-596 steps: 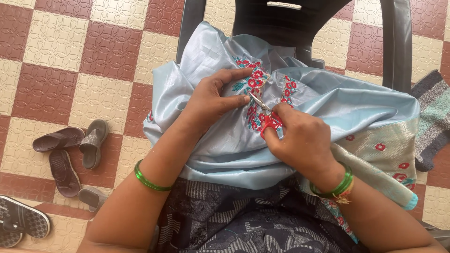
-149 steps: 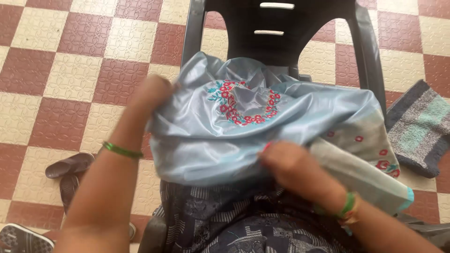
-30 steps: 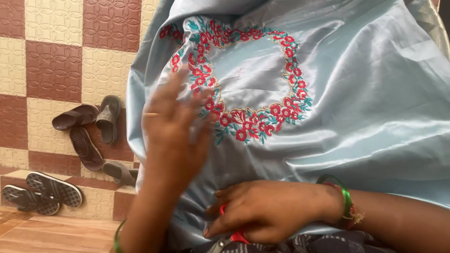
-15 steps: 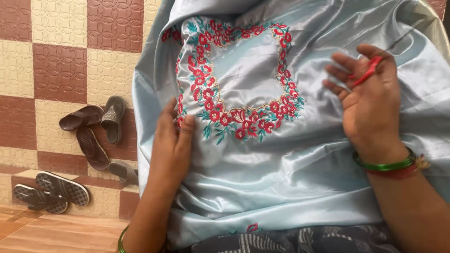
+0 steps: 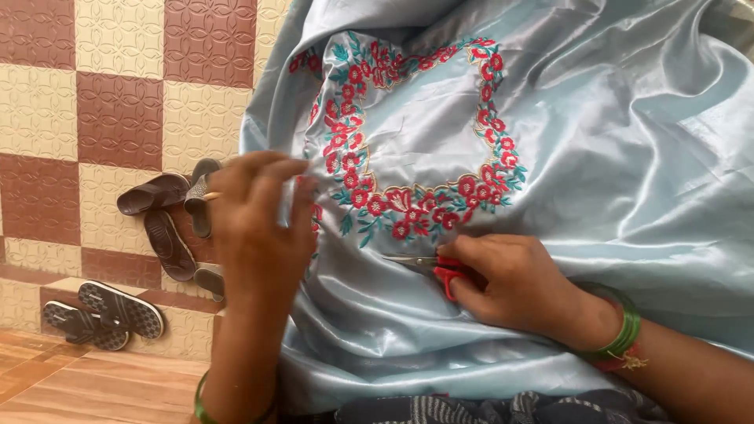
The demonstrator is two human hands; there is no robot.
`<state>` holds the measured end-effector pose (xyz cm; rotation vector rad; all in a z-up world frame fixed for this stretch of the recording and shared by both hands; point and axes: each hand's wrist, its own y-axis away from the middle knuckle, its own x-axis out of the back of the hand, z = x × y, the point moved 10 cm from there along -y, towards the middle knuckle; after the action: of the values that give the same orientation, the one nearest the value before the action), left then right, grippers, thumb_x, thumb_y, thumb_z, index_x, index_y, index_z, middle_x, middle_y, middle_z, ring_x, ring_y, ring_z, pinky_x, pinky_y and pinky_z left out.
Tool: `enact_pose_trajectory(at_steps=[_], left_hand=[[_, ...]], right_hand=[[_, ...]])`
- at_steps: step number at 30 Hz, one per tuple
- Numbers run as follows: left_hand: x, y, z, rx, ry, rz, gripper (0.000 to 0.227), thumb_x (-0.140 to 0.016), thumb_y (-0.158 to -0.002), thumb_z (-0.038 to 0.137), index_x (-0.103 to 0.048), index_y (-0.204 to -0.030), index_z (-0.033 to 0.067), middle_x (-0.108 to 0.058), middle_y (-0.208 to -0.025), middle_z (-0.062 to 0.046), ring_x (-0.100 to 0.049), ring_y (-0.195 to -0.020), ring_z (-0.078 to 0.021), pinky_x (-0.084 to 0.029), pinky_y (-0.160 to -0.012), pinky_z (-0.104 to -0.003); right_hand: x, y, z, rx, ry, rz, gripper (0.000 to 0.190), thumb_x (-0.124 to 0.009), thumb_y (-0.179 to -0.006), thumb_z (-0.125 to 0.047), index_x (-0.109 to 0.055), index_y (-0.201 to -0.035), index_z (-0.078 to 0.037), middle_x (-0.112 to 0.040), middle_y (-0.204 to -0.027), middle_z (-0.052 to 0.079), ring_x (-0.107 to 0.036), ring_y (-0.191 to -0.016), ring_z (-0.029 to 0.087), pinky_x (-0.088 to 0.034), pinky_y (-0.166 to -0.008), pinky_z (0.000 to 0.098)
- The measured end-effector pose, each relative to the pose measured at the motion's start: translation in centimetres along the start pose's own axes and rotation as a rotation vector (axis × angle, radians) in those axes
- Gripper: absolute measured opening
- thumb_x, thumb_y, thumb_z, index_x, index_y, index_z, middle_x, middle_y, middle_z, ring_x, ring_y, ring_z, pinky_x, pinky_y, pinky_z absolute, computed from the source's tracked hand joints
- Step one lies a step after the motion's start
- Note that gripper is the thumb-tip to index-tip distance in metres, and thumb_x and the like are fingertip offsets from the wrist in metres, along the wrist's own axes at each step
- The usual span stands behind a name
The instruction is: Using small scissors to trim excess threads and finishing an embroidered pattern on a light blue garment.
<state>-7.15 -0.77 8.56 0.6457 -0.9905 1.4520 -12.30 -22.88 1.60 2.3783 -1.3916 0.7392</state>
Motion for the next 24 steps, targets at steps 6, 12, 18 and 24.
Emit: enact_pose_trajectory(at_steps=[6, 12, 18, 24], left_hand=[[-3.1, -1.2, 7.1, -0.316, 0.128, -0.102, 0.016, -0.077, -0.091, 0.017, -0.074, -0.106, 0.0133, -0.067, -0.111, -0.003, -0.062, -0.108, -0.0278, -0.044, -0.096, -0.044], [-5.2, -2.0, 7.6, -0.371, 0.019, -0.165, 0.004, -0.074, -0.088, 0.012, -0.071, -0.091, 0.0133, -0.066, -0.102, -0.002, -0.062, -0.101, -0.0281, -0.046, -0.089, -0.044], [-4.1, -3.7, 1.6, 0.101, 0.31, -0.06, 0.004, -0.065, -0.097, 0.012, -0.065, -0.1, 0.0084, -0.064, -0.107, -0.007, -0.064, -0.099, -0.0258, -0.051, -0.085, -0.039], [-5.1, -2.2, 4.3, -0.254, 0.274, -0.196, 0.018, -0.077, -0.093, 0.025, -0.072, -0.109, 0.018, -0.064, -0.137, -0.009, -0.056, -0.131, -0.0333, -0.042, -0.111, -0.047]], right_hand=[[-0.3, 0.3, 0.0, 0.035, 0.026, -0.055, 0.028, -0.077, -0.072, -0.011, -0.068, -0.097, -0.006, -0.067, -0.073, 0.011, -0.068, -0.065, 0.03, -0.054, -0.059, 0.0403], [-0.3, 0.3, 0.4, -0.017, 0.006, -0.063, 0.025, -0.077, -0.075, -0.011, -0.068, -0.097, -0.007, -0.066, -0.072, 0.011, -0.067, -0.064, 0.031, -0.052, -0.058, 0.0416], [-0.7, 0.2, 0.8, -0.009, -0.007, -0.062, 0.026, -0.076, -0.077, -0.011, -0.066, -0.1, -0.006, -0.066, -0.073, 0.01, -0.068, -0.066, 0.03, -0.052, -0.059, 0.0412], [-0.1, 0.1, 0.6, 0.003, -0.037, -0.051, 0.023, -0.076, -0.077, -0.011, -0.068, -0.098, -0.007, -0.068, -0.075, 0.009, -0.069, -0.066, 0.028, -0.053, -0.059, 0.0382]])
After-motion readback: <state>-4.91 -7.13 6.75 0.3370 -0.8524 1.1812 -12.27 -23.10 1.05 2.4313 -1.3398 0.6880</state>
